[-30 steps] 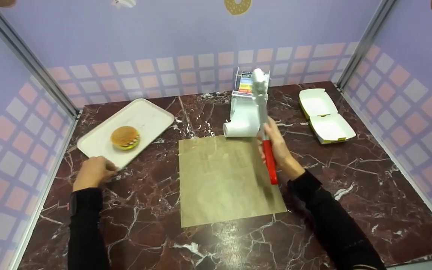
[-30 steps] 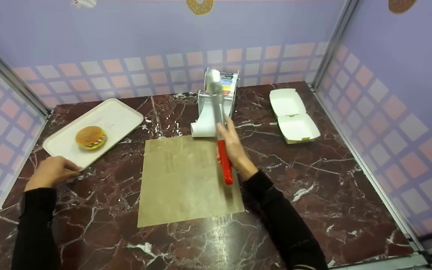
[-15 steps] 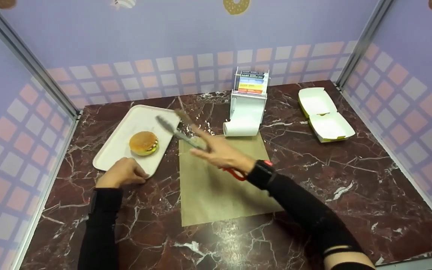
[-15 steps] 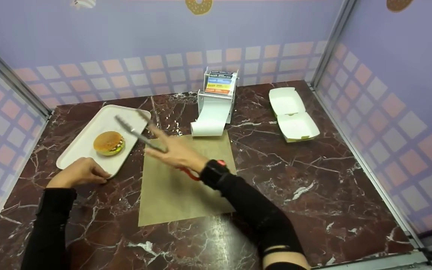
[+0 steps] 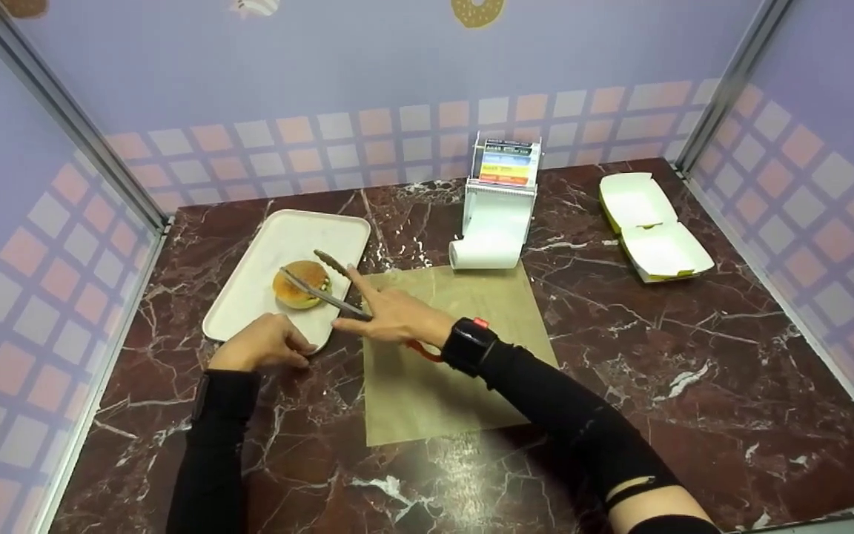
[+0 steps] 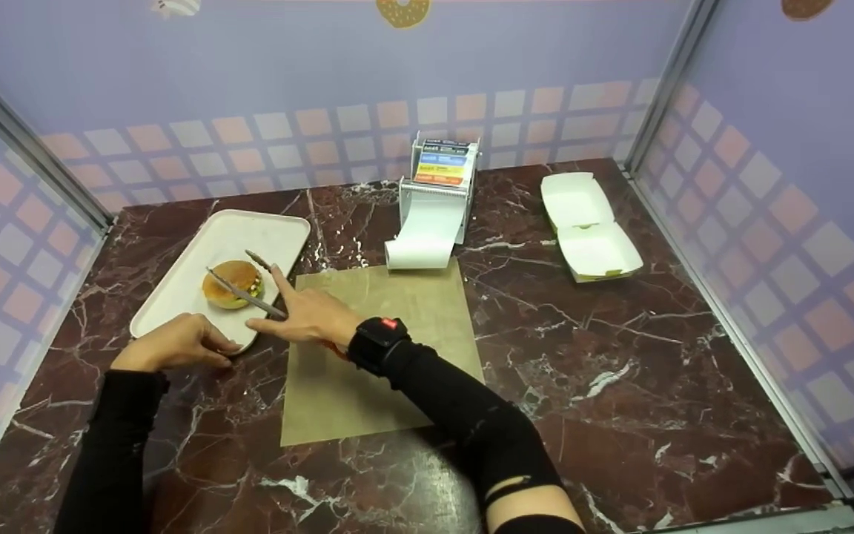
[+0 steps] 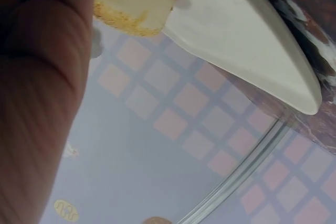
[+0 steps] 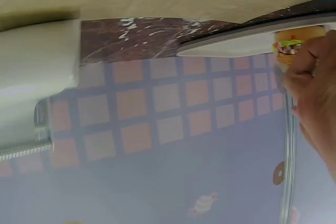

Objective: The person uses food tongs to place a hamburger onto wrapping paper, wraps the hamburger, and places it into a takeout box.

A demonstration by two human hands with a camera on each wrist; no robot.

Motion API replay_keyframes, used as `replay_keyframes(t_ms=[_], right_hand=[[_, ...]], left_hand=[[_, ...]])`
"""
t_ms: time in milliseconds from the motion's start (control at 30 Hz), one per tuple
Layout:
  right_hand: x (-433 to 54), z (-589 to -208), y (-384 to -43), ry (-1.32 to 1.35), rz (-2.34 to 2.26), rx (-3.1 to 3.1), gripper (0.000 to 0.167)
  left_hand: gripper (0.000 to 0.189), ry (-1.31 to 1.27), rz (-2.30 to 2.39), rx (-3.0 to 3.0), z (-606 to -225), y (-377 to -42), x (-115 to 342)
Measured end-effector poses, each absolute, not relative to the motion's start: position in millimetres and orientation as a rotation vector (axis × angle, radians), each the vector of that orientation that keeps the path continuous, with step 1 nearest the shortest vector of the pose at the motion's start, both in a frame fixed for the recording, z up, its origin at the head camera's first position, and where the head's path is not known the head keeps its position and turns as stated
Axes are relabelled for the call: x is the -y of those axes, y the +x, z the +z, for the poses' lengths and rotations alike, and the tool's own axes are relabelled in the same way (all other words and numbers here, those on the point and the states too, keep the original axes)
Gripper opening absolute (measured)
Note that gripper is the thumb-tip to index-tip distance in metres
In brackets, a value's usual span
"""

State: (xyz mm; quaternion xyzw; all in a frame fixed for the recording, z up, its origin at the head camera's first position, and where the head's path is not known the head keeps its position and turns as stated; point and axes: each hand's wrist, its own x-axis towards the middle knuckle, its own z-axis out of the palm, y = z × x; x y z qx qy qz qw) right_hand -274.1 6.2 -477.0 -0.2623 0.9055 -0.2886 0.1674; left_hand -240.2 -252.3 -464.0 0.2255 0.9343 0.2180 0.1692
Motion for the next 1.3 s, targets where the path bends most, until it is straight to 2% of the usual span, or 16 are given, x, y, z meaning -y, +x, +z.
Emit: replay_keyframes(t_ms=[100,233,600,700,800,1033,1300], right_hand=[[-5,-476,-280,-0.682,-0.878,-2.535,0.106],[-6,-476,-286,-0.669,-0.937,-2.430,0.098],[2,-479,-288,-0.554,-1.186,-2.129,0.049],[3,-480,-287,-0.558,-1.217,-2.120,0.041],[1,-482,-286,-0.555,-1.251,-2.095,0.041],[-10,-484,-287,-0.531,-1.340,-2.047,0.055],[-19,-486,-291,-0.555,-1.386,-2.014,0.055]], left_hand=[[0.018,0.609,0.611,-2.648,-461,-241,249],[0.020,0.562,0.630,-2.632,-460,-242,248],[0.020,0.564,0.582,-2.676,-458,-238,245],[0.020,0.555,0.566,-2.678,-459,-239,245],[0.019,0.551,0.569,-2.666,-461,-240,245],[0.019,0.536,0.563,-2.649,-462,-241,244],[0.022,0.531,0.565,-2.656,-461,-238,248]])
